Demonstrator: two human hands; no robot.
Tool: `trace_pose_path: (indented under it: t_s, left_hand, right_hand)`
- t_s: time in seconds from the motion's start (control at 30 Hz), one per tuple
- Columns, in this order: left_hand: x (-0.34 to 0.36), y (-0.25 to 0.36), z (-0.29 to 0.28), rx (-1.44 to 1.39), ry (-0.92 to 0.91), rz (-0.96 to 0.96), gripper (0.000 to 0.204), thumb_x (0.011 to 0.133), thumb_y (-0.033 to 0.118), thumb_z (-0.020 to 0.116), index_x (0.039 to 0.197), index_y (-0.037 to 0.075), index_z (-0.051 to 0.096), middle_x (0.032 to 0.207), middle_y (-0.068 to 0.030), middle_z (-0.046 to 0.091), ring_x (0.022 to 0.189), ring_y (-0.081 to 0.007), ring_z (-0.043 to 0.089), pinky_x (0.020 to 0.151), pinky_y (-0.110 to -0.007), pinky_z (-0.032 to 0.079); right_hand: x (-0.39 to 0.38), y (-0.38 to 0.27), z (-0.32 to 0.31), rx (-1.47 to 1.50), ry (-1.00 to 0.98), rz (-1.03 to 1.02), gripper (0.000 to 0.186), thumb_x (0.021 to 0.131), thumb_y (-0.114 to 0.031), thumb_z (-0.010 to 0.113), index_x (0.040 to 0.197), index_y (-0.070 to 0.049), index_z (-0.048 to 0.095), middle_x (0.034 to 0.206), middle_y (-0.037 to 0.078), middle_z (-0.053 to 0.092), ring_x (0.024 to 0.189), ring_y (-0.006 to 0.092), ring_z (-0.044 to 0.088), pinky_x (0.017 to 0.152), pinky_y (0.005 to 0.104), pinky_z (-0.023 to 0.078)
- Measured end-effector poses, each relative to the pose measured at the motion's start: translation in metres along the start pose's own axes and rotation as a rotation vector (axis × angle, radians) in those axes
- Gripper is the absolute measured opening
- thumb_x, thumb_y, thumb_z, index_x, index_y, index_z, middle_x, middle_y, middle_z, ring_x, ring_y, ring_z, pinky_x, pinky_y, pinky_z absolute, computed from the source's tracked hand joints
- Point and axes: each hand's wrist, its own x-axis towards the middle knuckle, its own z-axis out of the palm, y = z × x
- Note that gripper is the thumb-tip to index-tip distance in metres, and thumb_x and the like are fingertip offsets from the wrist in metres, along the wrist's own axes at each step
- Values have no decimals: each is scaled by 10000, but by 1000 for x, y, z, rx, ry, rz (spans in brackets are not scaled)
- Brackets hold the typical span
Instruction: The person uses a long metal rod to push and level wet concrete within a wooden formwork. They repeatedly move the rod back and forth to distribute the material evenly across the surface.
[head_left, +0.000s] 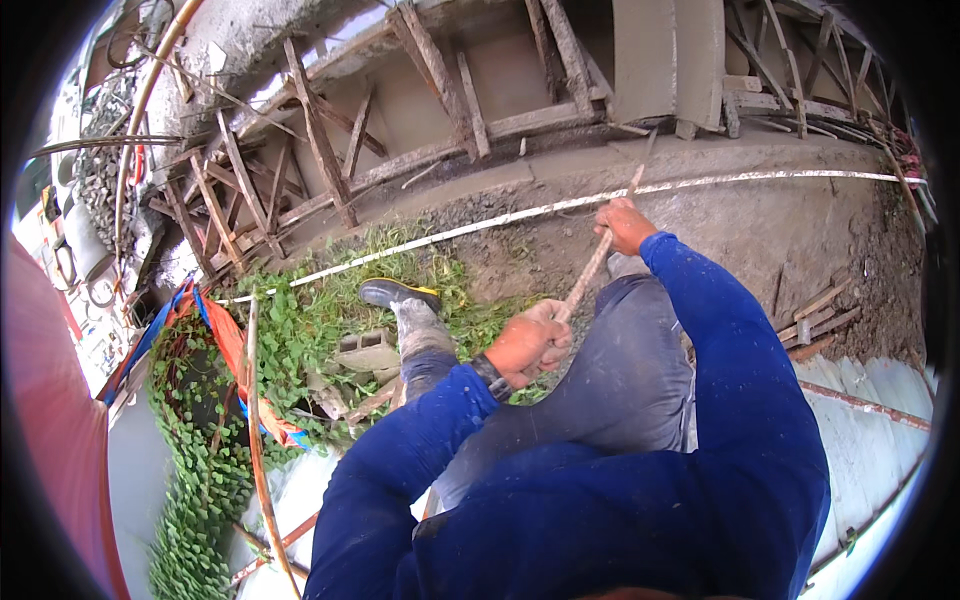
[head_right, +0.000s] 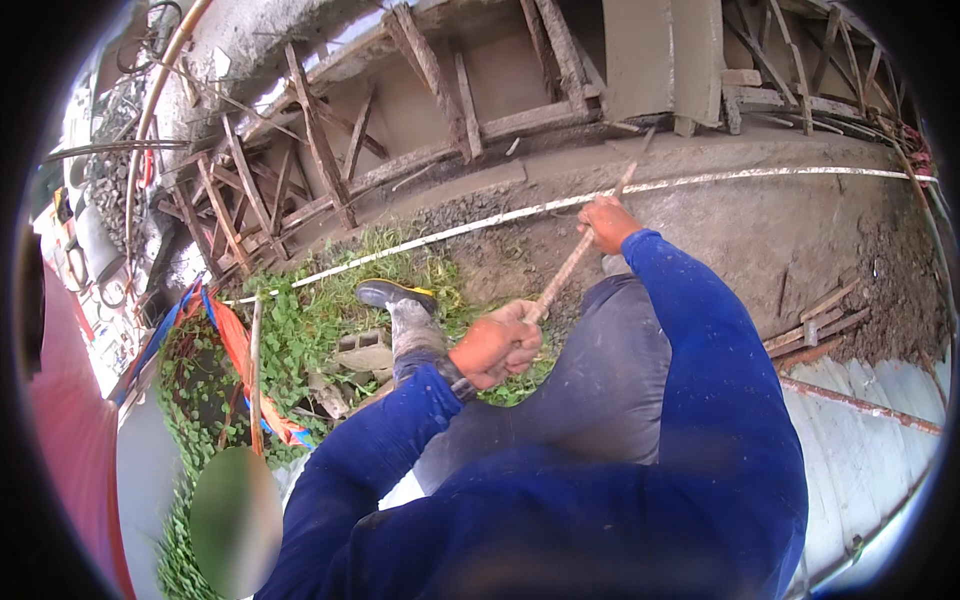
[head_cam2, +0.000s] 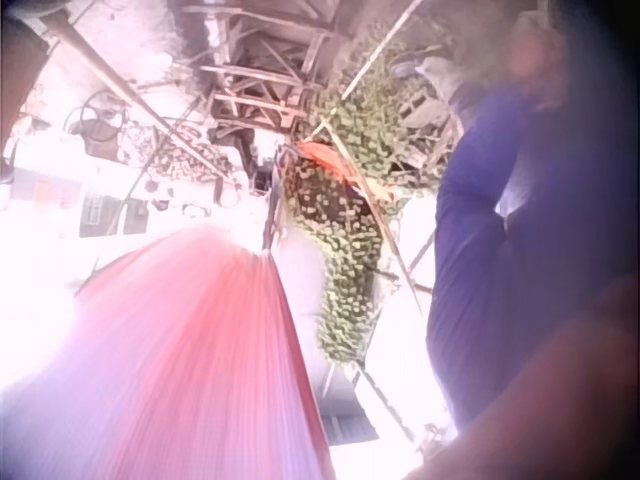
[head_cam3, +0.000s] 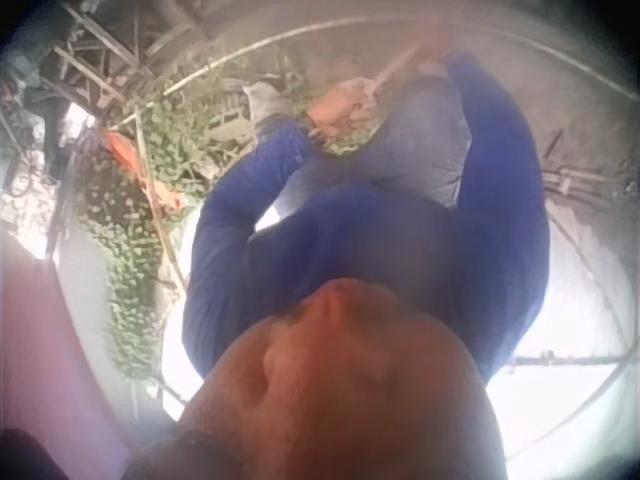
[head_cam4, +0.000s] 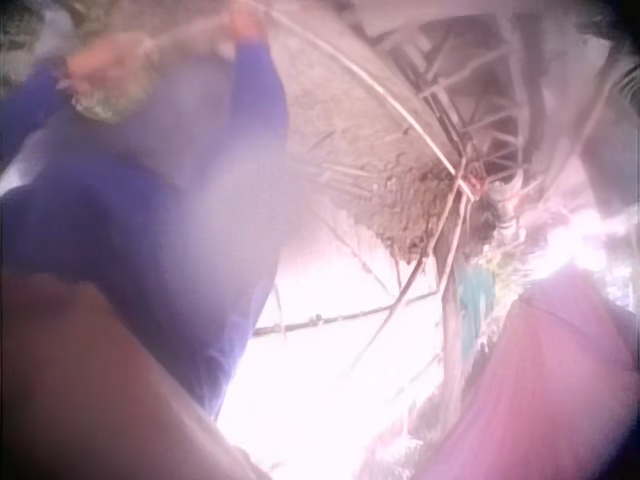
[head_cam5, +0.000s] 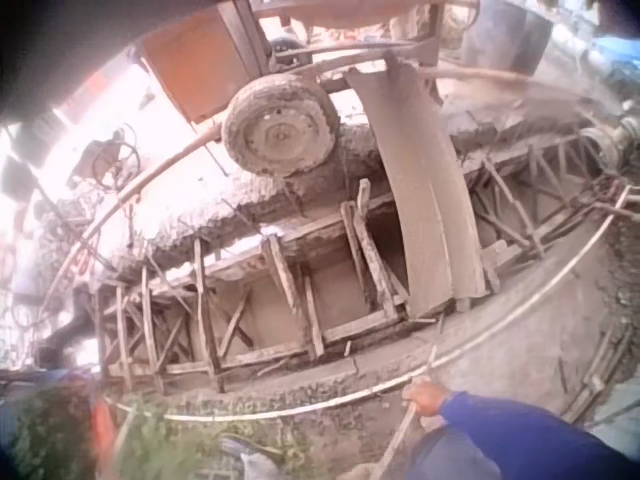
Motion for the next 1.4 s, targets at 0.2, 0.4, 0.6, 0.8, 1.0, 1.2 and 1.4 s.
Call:
trace_pose_path:
  t_s: [0.2, 0.4, 0.6, 0.8, 1.0, 1.2, 1.4]
  left_hand:
    - [-140, 28, -161, -209, 14, 81, 273, 1059, 96, 536, 1325, 67, 483, 759, 30, 428, 545, -54, 402, 483, -228, 330]
    - [-295, 16, -244, -213, 199, 136, 327, 1051, 148, 574, 1350, 59, 477, 742, 25, 426, 542, -70, 403, 493, -235, 340]
    - [-379, 8, -218, -180, 527, 156, 330, 1028, 106, 545, 1337, 32, 455, 747, -1, 441, 530, -82, 410, 481, -247, 343]
    - [-363, -5, -129, -133, 663, 217, 300, 997, 42, 449, 1294, 69, 419, 746, -16, 448, 536, -99, 421, 482, -247, 341]
    - [-394, -17, -27, 12, 592, 144, 281, 1041, 140, 535, 1298, 90, 432, 740, -3, 428, 532, -83, 401, 477, -234, 324]
    - [-314, -20, -22, 180, 332, 57, 337, 1070, 172, 530, 1376, 62, 442, 731, 12, 434, 527, -92, 396, 462, -252, 317]
    - [-113, 0, -62, 128, -3, -2, 362, 1095, 187, 508, 1433, 85, 429, 728, 66, 394, 525, -56, 374, 426, -234, 321]
  right_hand:
    - [147, -159, 74, 4, -106, -59, 189, 993, -280, 613, 906, -128, 685, 947, 68, 679, 1052, 283, 639, 996, 495, 415]
    - [229, -339, 130, 163, -52, -255, 96, 864, -230, 719, 841, -147, 677, 890, 40, 677, 974, 277, 626, 907, 474, 446]
    - [290, -454, 167, 252, -46, -501, 120, 833, -268, 729, 847, -149, 719, 883, 37, 711, 962, 285, 654, 884, 473, 472]
    - [285, -485, 152, 309, -29, -691, 192, 855, -279, 709, 845, -87, 716, 846, 136, 715, 940, 366, 683, 869, 512, 521]
    - [183, -448, 68, 415, 48, -588, 162, 834, -246, 694, 799, -91, 730, 811, 147, 715, 874, 371, 703, 818, 539, 499]
    - [79, -307, -1, 207, -90, -337, 130, 874, -228, 682, 824, -126, 744, 788, 102, 705, 852, 332, 714, 859, 516, 505]
    - [28, -114, -11, 32, -101, -66, 48, 856, -160, 694, 870, -132, 731, 868, 93, 704, 947, 326, 674, 924, 491, 478]
